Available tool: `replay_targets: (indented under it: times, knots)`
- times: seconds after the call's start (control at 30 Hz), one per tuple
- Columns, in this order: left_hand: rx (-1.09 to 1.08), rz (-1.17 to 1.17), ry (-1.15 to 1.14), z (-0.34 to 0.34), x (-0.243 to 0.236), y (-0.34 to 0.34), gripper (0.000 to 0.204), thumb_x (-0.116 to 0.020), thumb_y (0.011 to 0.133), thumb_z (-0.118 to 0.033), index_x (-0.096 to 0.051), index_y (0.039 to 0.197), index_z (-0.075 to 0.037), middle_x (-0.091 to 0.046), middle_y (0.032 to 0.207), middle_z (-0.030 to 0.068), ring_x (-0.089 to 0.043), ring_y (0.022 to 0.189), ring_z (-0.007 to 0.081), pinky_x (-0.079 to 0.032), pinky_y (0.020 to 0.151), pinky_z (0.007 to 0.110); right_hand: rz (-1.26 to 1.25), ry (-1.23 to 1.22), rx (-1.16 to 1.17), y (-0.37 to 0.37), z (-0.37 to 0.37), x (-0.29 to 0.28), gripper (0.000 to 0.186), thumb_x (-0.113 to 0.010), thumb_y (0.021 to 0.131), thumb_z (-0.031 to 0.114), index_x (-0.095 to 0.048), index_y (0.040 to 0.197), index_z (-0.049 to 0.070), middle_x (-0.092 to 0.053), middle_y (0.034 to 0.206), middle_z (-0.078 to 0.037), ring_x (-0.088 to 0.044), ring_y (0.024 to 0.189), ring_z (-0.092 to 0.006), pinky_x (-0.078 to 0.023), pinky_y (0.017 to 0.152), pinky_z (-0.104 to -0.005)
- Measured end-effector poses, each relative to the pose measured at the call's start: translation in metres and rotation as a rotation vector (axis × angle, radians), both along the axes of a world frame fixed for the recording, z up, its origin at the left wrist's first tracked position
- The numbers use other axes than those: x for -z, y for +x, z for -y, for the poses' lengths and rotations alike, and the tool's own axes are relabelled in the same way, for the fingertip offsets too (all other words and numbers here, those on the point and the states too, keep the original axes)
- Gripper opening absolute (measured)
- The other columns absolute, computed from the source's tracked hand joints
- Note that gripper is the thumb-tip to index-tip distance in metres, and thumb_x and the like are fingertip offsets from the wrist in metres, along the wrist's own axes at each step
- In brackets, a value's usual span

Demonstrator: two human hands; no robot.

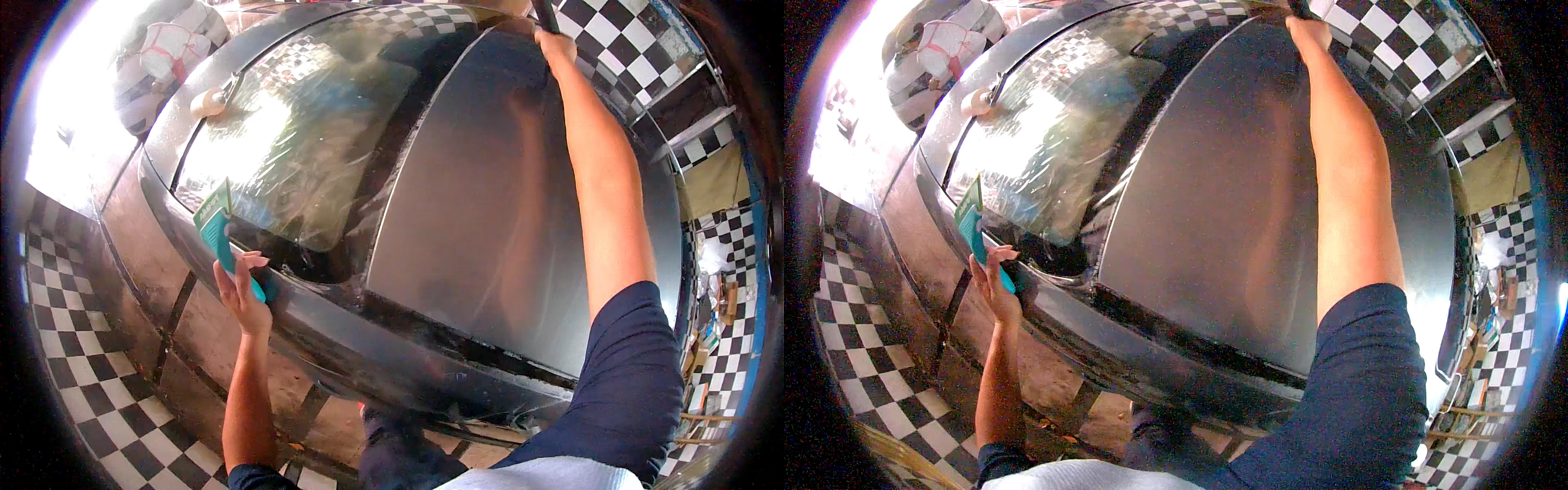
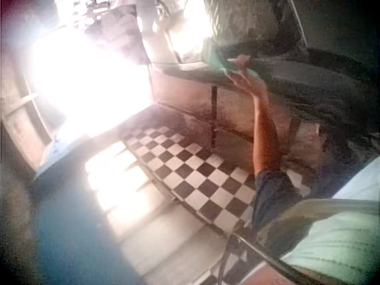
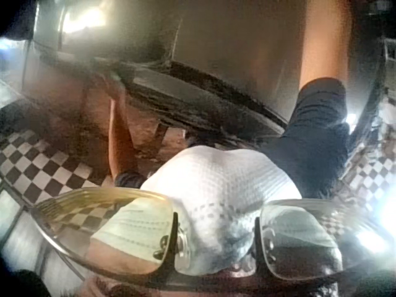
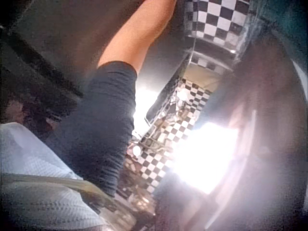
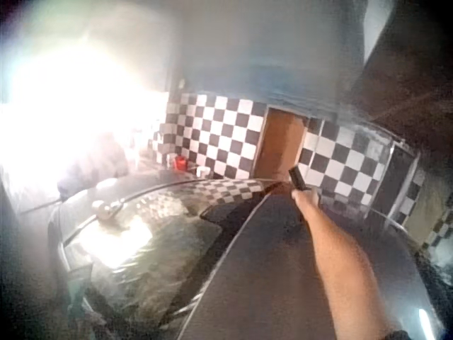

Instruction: The person applies a protective film to the rear of a dark-colored car. They use a yellow squeegee to smooth the film and a black squeegee to press it firmly onto the surface, working around the trunk and rear window.

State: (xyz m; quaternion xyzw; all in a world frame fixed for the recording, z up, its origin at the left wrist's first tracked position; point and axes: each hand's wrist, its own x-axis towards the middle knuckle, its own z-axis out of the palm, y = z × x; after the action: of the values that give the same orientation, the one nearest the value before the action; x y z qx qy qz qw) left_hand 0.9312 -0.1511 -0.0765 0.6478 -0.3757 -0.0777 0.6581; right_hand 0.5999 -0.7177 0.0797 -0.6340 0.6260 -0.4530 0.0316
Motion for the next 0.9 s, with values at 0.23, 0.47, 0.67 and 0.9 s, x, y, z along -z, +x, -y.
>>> replay_targets:
  times: [0.23,0.47,0.67,0.9]
  knots:
    - [0.058,-0.095,-0.037,-0.002,0.011,0.006,0.023,-0.04,0.096,-0.022,-0.049,0.096,0.0,-0.063,0.085,0.0109,-0.058,0.088,0.0216,-0.04,0.088,0.035,-0.197,0.027,-0.201,0.107,-0.007,0.039,0.04,-0.066,0.065,0.03,-0.067,0.092,0.002,-0.066,0.091,-0.022,-0.064,0.091,-0.0344,-0.049,0.08,-0.0406]
    - [0.061,-0.025,-0.041,-0.013,0.014,0.015,0.021,-0.04,0.096,-0.02,-0.048,0.098,-0.001,-0.063,0.083,0.011,-0.059,0.087,0.0223,-0.042,0.088,0.037,0.262,-0.005,-0.395,0.204,-0.038,0.063,0.028,-0.069,0.062,0.018,-0.064,0.08,-0.003,-0.063,0.073,-0.018,-0.063,0.072,-0.0298,-0.047,0.063,-0.0405]
    - [0.06,-0.068,-0.025,-0.002,0.0,-0.001,0.024,-0.041,0.096,-0.022,-0.051,0.093,-0.001,-0.062,0.086,0.0109,-0.057,0.088,0.0224,-0.039,0.09,0.037,0.175,0.074,-0.582,0.091,0.0,0.027,0.037,-0.07,0.065,0.03,-0.067,0.083,-0.002,-0.065,0.079,-0.011,-0.06,0.074,-0.0204,-0.047,0.063,-0.0351]
    - [0.051,-0.012,-0.035,-0.003,0.011,0.008,0.024,-0.042,0.096,-0.022,-0.053,0.091,-0.001,-0.063,0.085,0.0092,-0.058,0.087,0.02,-0.04,0.087,0.034,0.158,0.238,-0.692,0.128,-0.087,0.029,0.038,-0.072,0.07,0.024,-0.064,0.094,-0.005,-0.063,0.091,-0.011,-0.058,0.077,-0.0212,-0.046,0.064,-0.0345]
